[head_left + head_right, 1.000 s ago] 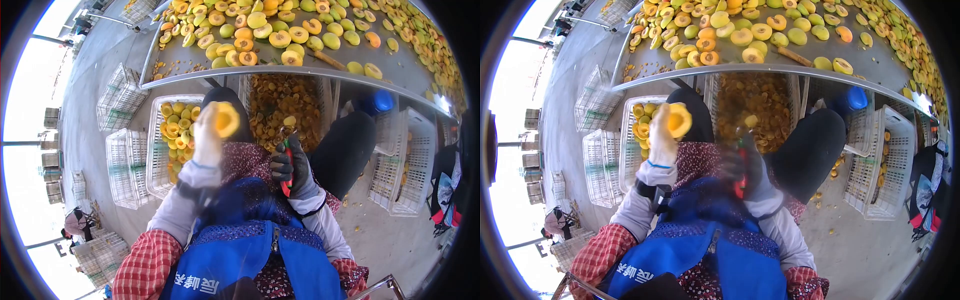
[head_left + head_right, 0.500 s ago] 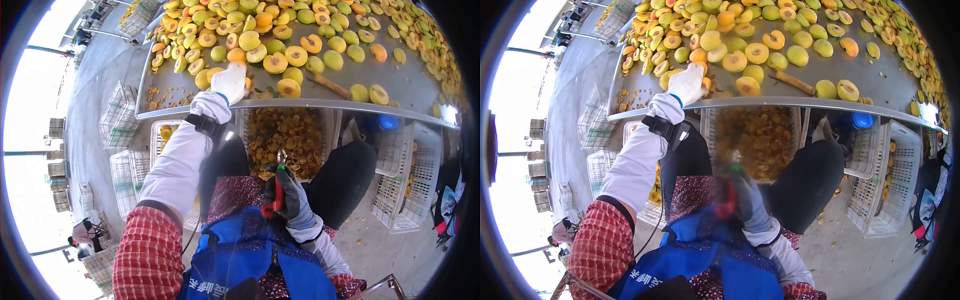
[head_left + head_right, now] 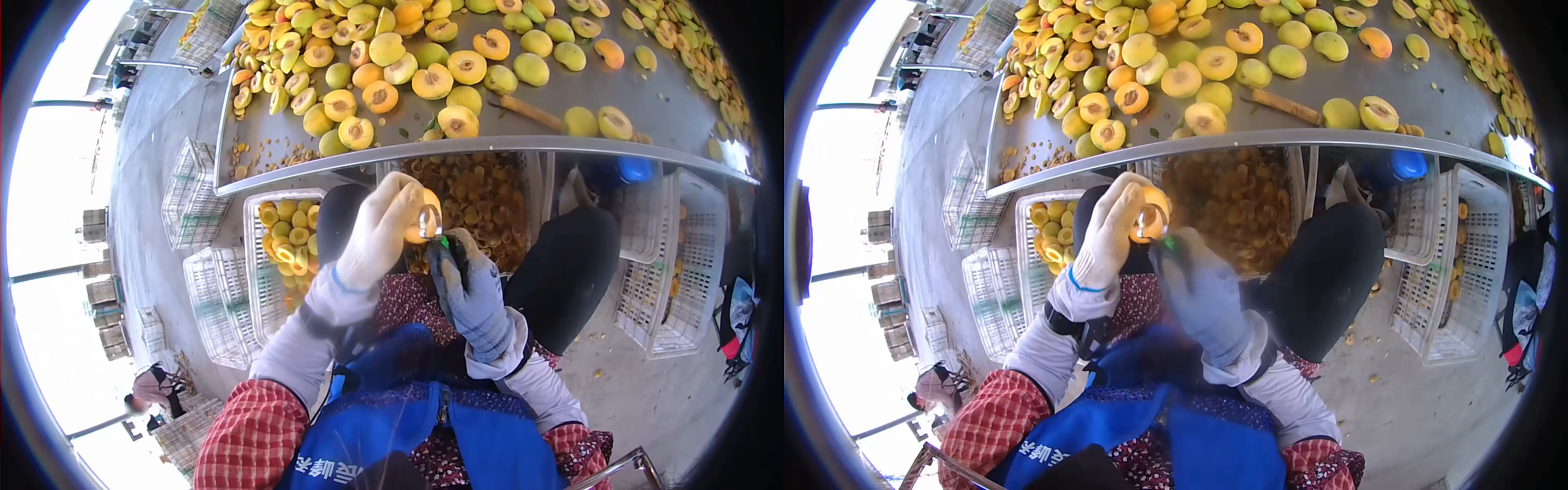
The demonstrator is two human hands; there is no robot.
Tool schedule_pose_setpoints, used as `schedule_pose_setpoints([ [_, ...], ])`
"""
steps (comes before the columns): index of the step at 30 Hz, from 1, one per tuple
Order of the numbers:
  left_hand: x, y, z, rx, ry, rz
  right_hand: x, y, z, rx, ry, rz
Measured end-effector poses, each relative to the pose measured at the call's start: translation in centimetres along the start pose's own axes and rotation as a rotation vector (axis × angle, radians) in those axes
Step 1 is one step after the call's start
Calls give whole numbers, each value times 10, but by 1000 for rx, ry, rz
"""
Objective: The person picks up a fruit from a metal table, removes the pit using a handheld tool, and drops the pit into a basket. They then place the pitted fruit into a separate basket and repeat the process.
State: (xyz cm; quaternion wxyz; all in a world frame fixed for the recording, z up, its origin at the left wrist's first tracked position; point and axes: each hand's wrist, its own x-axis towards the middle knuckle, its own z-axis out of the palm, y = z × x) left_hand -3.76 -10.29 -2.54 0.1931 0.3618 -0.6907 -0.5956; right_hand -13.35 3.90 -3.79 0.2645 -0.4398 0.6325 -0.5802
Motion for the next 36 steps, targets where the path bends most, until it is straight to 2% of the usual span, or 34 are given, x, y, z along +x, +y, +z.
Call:
schedule_pose_setpoints([
  [1,-10,-3,8,-92,-16,47,-2,-2,-1,-48,-17,23],
  [2,-22,0,19,-328,92,-95,-5,-4,-1,-96,-37,43],
  [7,-48,23,32,-269,151,-76,-23,-7,-1,-201,-129,74],
  [13,-61,36,32,-112,65,-60,-50,-10,6,8,-70,20],
  [16,-66,43,34,26,27,37,-74,-5,19,581,2,188],
  [19,-70,52,37,154,-3,143,-80,-17,26,894,107,503],
  [21,-70,49,36,182,-49,210,-79,-13,3,1256,-240,634],
  [23,-67,44,36,37,-110,54,-78,-8,-3,1587,-487,720],
  [25,-68,43,35,-91,-136,-55,-79,-1,3,1910,-612,764],
  [27,-66,42,39,-209,-135,-114,-77,-1,5,2045,-630,798],
  [28,-63,25,45,-321,-33,-88,-75,0,7,2115,-645,778],
  [31,-62,8,38,-695,220,-359,-67,5,4,2199,-568,725],
  [32,-60,9,24,-574,239,-234,-64,9,2,2205,-524,707],
  [33,-61,14,3,-446,308,-159,-63,17,2,2168,-467,821],
  [34,-57,15,-26,16,324,62,-66,29,4,2124,-407,931],
  [35,-54,16,-54,490,449,256,-68,39,6,2074,-345,1035],
  [36,-48,12,-91,845,451,161,-71,45,6,1988,-332,1084],
])
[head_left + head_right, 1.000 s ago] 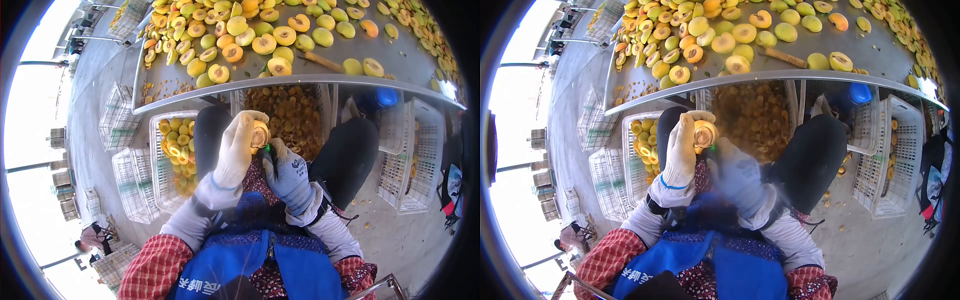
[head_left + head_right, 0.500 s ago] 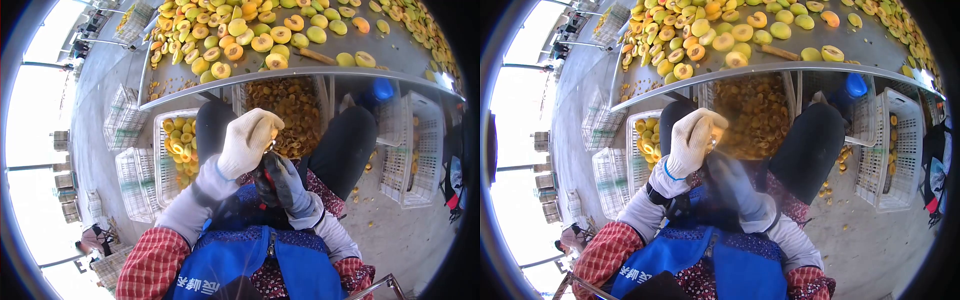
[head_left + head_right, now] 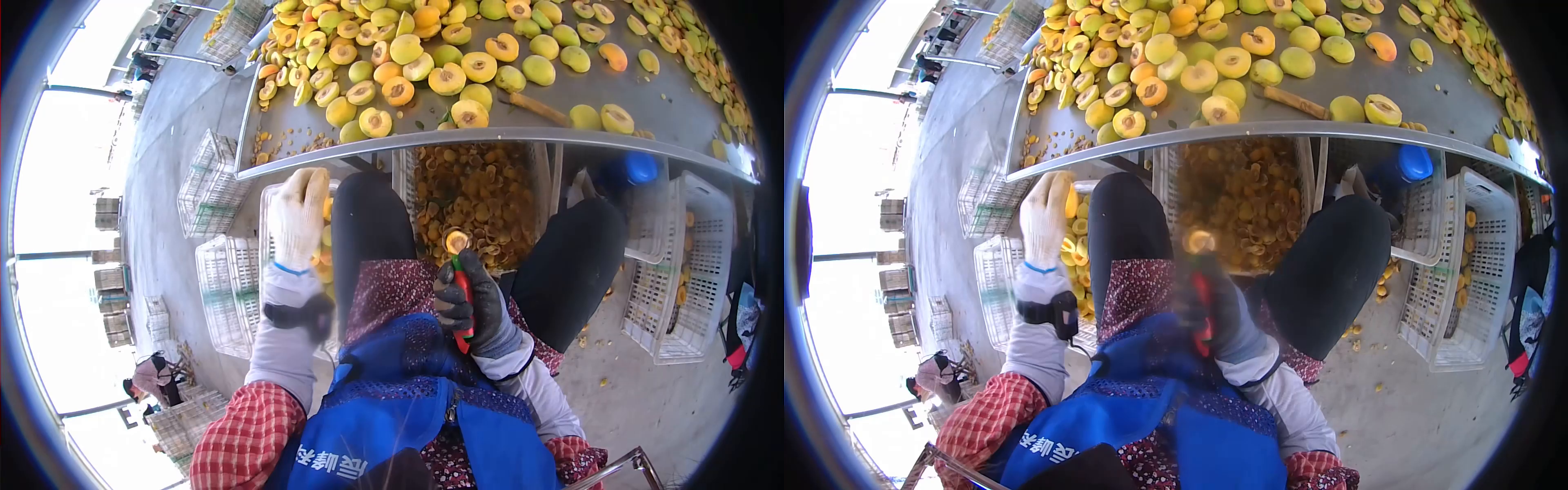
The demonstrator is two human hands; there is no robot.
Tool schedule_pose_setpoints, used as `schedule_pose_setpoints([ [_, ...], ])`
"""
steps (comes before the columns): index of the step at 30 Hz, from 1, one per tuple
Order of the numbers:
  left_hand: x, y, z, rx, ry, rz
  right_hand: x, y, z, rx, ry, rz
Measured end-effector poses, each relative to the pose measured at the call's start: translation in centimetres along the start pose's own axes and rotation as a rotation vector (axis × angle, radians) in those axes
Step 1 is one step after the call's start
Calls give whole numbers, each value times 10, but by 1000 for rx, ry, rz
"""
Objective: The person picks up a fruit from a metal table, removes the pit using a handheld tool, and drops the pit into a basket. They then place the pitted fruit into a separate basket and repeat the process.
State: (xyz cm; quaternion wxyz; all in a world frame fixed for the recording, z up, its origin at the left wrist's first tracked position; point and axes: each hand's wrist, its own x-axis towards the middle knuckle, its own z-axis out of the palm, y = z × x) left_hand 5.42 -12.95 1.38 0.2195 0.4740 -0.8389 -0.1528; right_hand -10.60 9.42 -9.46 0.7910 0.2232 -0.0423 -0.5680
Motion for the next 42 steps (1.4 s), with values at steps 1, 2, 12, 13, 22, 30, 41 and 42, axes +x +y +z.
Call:
schedule_pose_setpoints([
  [1,13,-16,-7,429,-97,-121,1,-2,5,-46,29,-10],
  [2,22,-32,-5,555,-113,-75,1,-2,12,-90,60,-17],
  [12,162,-21,115,327,-528,59,30,-30,8,-289,392,-214],
  [13,167,-33,117,140,-579,116,28,-30,7,-313,435,-249],
  [22,41,57,93,-709,-281,-218,40,-17,39,-1268,393,-885],
  [30,-30,100,71,-1190,-286,-389,23,-7,72,-2106,481,-1021],
  [41,-51,111,54,-888,-250,-257,11,26,44,-1913,311,-1015],
  [42,-51,113,54,-868,-252,-243,11,29,43,-1900,299,-1074],
])
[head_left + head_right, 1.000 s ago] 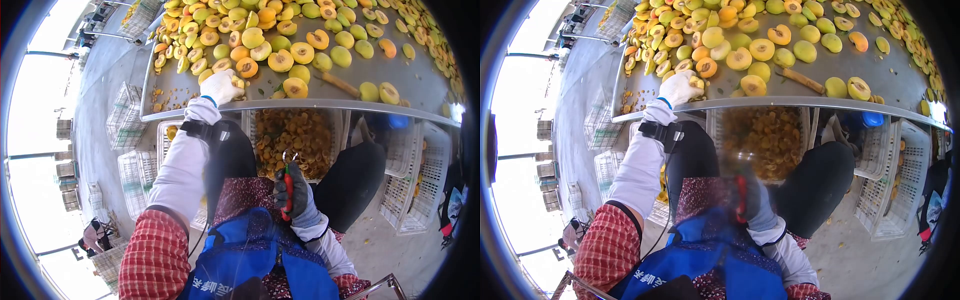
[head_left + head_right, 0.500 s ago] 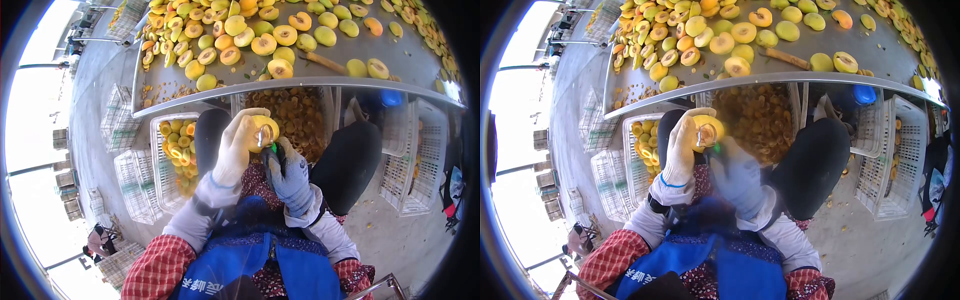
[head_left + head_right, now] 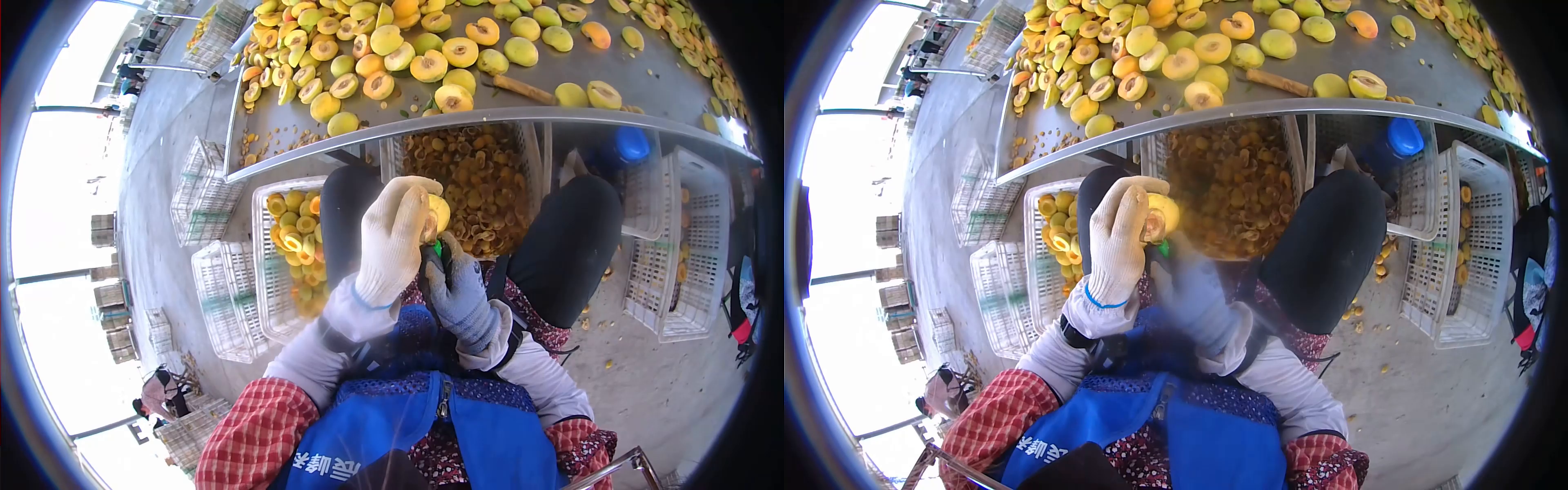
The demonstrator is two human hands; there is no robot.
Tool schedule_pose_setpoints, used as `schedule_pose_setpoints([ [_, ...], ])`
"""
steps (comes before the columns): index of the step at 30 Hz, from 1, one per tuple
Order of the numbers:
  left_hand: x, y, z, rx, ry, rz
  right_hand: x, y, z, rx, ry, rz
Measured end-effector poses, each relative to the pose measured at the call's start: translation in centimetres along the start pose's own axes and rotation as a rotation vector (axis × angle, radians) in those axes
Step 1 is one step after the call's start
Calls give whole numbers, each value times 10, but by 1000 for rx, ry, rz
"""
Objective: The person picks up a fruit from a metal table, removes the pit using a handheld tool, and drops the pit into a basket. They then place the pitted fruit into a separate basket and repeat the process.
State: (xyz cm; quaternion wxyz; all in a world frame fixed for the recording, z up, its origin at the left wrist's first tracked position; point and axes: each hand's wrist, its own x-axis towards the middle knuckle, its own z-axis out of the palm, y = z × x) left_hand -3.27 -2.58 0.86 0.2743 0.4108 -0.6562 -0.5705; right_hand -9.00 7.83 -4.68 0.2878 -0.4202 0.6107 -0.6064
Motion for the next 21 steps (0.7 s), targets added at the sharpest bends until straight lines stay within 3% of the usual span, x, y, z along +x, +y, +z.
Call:
schedule_pose_setpoints([
  [3,-1,0,3,44,-39,115,-19,33,20,-110,149,-209],
  [5,-2,-5,0,21,-109,82,-25,32,18,229,113,-4],
  [6,0,-5,-2,10,-145,69,-21,11,7,626,17,290],
  [9,6,-4,-7,141,-246,200,-24,10,2,939,-176,466],
  [11,6,-1,-4,115,-288,87,-11,-12,-20,1471,-355,804],
  [12,7,-1,-3,78,-293,28,-12,-8,-22,1499,-416,761],
  [15,10,-7,1,-37,-280,-113,-8,9,-17,2116,-624,813],
  [21,5,-14,7,-408,-37,-452,-8,31,0,2311,-706,795],
])
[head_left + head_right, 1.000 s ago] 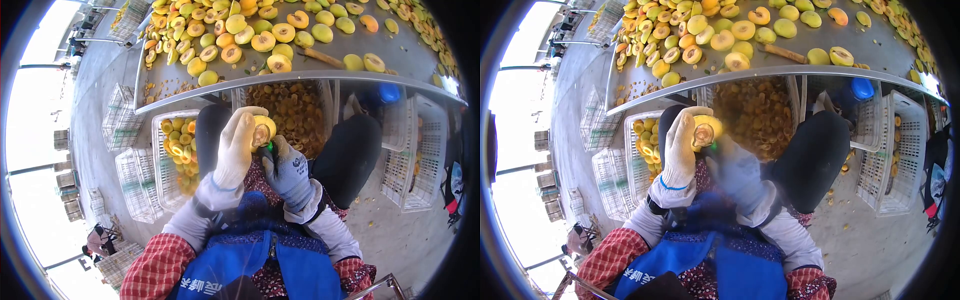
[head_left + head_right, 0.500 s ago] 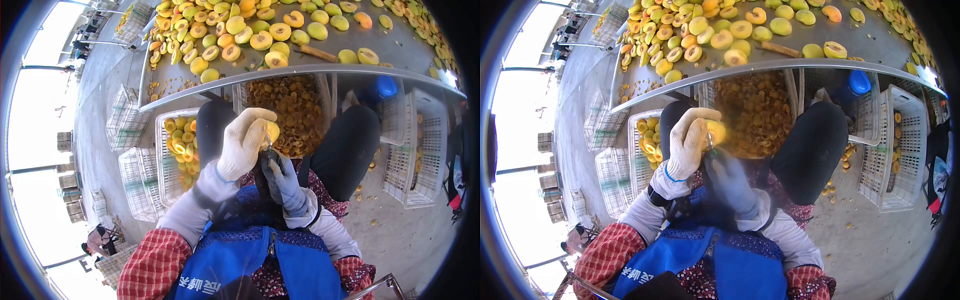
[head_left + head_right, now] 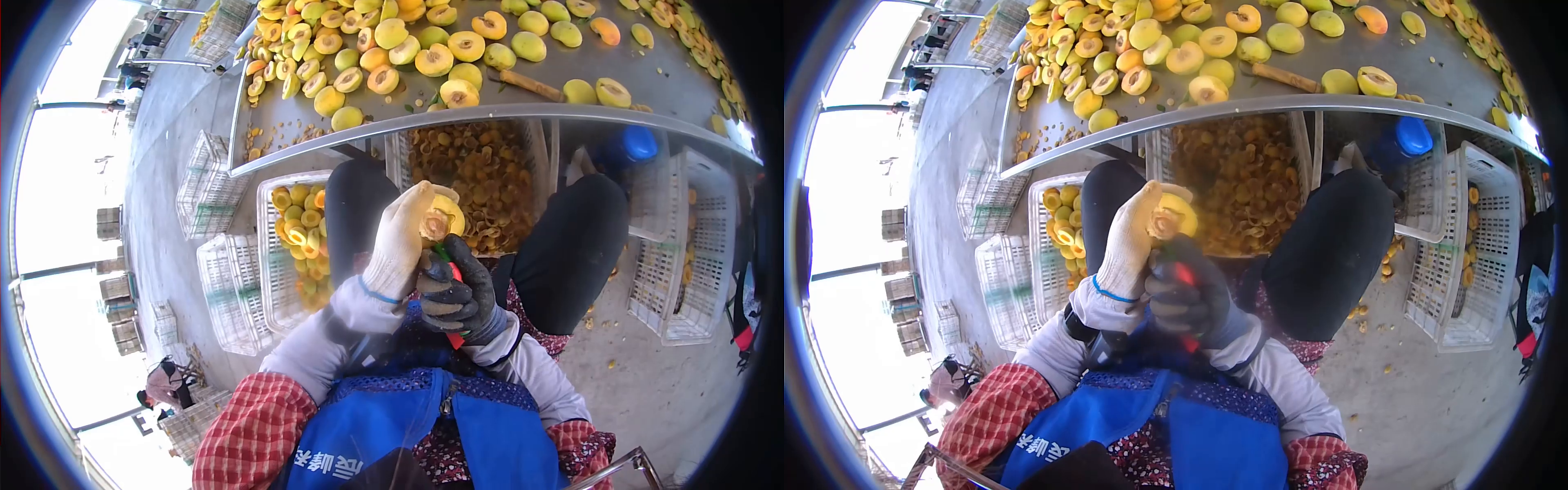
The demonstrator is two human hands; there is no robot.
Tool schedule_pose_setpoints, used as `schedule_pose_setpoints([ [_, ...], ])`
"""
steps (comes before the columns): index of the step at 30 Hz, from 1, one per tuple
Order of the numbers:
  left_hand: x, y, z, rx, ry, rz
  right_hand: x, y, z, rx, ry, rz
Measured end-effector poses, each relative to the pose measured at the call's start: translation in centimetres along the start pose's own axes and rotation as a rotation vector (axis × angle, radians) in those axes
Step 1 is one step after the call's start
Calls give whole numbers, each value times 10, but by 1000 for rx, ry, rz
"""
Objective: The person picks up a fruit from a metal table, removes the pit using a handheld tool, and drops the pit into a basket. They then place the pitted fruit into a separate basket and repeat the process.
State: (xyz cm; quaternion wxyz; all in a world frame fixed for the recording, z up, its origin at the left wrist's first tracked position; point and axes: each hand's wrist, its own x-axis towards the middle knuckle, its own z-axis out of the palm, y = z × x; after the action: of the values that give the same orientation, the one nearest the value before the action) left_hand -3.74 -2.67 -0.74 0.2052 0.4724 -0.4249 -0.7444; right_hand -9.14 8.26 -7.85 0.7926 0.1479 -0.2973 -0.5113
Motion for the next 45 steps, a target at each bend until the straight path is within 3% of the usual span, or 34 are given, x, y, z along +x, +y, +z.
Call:
schedule_pose_setpoints([
  [6,11,-4,-16,-33,113,-78,12,-8,-13,27,5,29],
  [9,23,-7,-26,-425,196,-283,10,-15,-8,-141,144,-24],
  [12,28,-1,-58,-218,213,-105,3,-32,-11,-223,314,-98],
  [13,33,4,-71,211,351,207,2,-38,-14,-226,367,-126],
  [16,46,61,-141,1600,404,861,3,-36,-20,-219,632,-197],
  [17,52,77,-151,1716,440,583,-1,-39,-24,-219,547,-184],
  [18,57,86,-157,1810,470,285,5,-38,-16,-302,661,-251],
  [19,69,94,-150,1832,506,355,16,-35,-3,-387,775,-316],
  [20,85,103,-134,1680,436,418,24,-34,3,-472,886,-385],
  [21,105,107,-119,1489,352,520,26,-35,1,-485,869,-398],
  [23,156,111,-86,1287,360,523,19,-45,-5,-563,744,-307],
  [24,189,111,-79,1428,322,644,16,-49,-7,-598,684,-264],
  [25,227,102,-80,1549,369,635,16,-52,-8,-578,705,-255],
  [26,245,99,-73,1543,316,449,16,-55,-7,-559,727,-247],
  [29,255,94,-64,1333,116,454,15,-61,-6,-541,828,-334],
  [31,243,88,-67,1281,21,496,9,-62,-18,-696,920,-436],
  [34,183,77,-49,1121,56,684,4,-68,-36,-1047,995,-625],
  [37,102,55,-18,862,-1,573,25,-58,7,-1056,929,-761],
  [38,86,42,-14,660,-35,432,31,-54,14,-1084,898,-798],
  [40,64,21,-14,531,12,270,41,-48,21,-1141,821,-877],
  [41,56,13,-18,609,26,275,36,-50,15,-1169,793,-909],
  [43,47,15,-26,757,-75,348,27,-49,25,-1213,754,-809],
  [45,29,27,-18,516,-156,91,22,-43,35,-1351,750,-726],
])
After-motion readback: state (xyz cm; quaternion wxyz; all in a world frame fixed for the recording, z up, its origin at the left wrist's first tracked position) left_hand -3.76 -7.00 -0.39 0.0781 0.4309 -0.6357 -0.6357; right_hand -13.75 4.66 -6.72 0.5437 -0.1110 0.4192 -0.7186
